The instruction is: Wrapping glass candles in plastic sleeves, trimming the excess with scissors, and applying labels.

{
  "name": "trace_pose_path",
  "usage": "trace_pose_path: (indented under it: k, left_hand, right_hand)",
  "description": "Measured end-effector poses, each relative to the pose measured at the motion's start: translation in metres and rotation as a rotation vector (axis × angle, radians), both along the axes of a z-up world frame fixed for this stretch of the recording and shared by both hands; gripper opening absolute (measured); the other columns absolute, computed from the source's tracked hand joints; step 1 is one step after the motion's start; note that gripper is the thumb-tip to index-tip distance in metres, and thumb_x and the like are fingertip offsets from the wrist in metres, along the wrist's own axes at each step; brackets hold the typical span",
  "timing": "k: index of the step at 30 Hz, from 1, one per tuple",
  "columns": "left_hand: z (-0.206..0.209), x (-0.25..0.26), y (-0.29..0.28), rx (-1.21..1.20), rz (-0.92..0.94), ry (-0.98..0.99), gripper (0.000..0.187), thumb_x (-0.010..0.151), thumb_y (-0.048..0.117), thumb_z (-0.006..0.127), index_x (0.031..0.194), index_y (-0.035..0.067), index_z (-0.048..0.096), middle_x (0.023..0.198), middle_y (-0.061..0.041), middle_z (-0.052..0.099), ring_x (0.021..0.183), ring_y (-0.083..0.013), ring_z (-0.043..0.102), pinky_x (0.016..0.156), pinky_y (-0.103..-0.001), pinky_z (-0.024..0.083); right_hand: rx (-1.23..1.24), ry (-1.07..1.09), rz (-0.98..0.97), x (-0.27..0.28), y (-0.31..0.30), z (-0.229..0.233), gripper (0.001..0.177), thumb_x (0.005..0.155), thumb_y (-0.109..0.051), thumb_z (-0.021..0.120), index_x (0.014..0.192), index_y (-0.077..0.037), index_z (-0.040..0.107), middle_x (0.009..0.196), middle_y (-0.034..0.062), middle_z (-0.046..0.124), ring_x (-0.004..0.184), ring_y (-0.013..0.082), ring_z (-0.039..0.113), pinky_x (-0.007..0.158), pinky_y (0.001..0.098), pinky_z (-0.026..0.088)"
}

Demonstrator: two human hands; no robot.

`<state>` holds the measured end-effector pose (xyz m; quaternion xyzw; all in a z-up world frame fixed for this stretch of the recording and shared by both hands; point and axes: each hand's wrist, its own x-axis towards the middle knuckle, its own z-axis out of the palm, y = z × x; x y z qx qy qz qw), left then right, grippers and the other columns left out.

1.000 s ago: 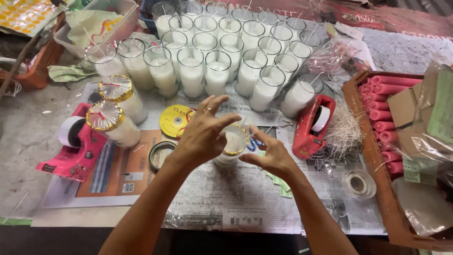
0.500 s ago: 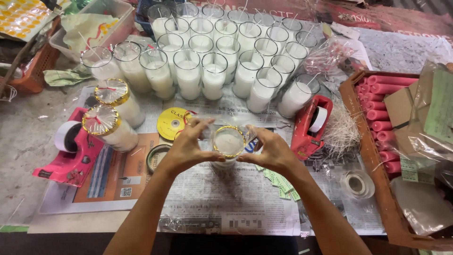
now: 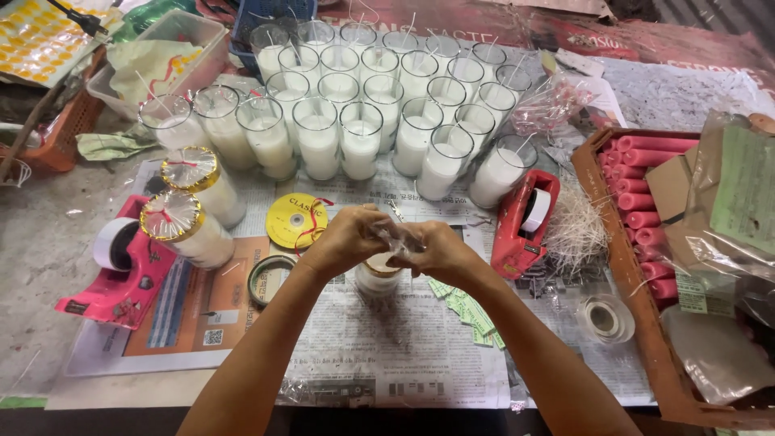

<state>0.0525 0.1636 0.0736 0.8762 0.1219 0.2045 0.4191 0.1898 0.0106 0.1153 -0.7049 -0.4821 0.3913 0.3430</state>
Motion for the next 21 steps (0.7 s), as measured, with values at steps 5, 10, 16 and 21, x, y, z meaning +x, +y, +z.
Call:
trace_pose_path:
  k: [5, 10, 16, 21]
  left_hand:
    - [0.017, 0.006, -0.001, -0.202, 0.022, 0.020, 0.013, 0.078, 0.018, 0.084, 0.089, 0.015, 0.078, 0.075, -0.008, 0.069, 0.071, -0.0216, 0.068, 0.071, -0.036, 0.055]
    - [0.039, 0.014, -0.009, -0.079, 0.041, -0.035, 0.015, 0.076, 0.012, 0.082, 0.090, 0.015, 0.078, 0.074, -0.013, 0.069, 0.072, -0.0288, 0.072, 0.066, -0.038, 0.055]
    - [0.015, 0.018, -0.021, 0.298, 0.070, -0.079, 0.015, 0.083, 0.006, 0.068, 0.086, 0.020, 0.075, 0.077, -0.006, 0.071, 0.068, -0.0326, 0.070, 0.062, -0.042, 0.059]
    - [0.041, -0.015, -0.036, -0.166, 0.073, -0.343, 0.034, 0.077, -0.004, 0.075, 0.104, 0.016, 0.078, 0.084, -0.008, 0.073, 0.076, -0.0254, 0.076, 0.070, -0.034, 0.063]
  right_hand:
    - [0.026, 0.148, 0.005, 0.018, 0.020, -0.024, 0.037, 0.082, -0.009, 0.084, 0.114, 0.006, 0.073, 0.069, 0.0201, 0.072, 0.051, 0.0198, 0.068, 0.045, 0.0235, 0.055]
    - [0.086, 0.158, 0.032, 0.018, 0.027, -0.024, 0.015, 0.077, -0.004, 0.085, 0.084, 0.003, 0.073, 0.055, 0.0197, 0.068, 0.047, 0.0196, 0.067, 0.041, 0.0249, 0.053]
    - [0.109, 0.186, 0.023, 0.024, 0.037, -0.065, 0.005, 0.078, 0.004, 0.074, 0.073, 0.001, 0.074, 0.054, 0.0197, 0.068, 0.045, 0.0247, 0.069, 0.041, 0.0277, 0.055]
    - [0.122, 0.229, -0.015, 0.017, 0.039, -0.063, 0.004, 0.084, 0.000, 0.071, 0.082, 0.002, 0.072, 0.061, 0.0192, 0.071, 0.049, 0.0254, 0.072, 0.045, 0.0292, 0.059]
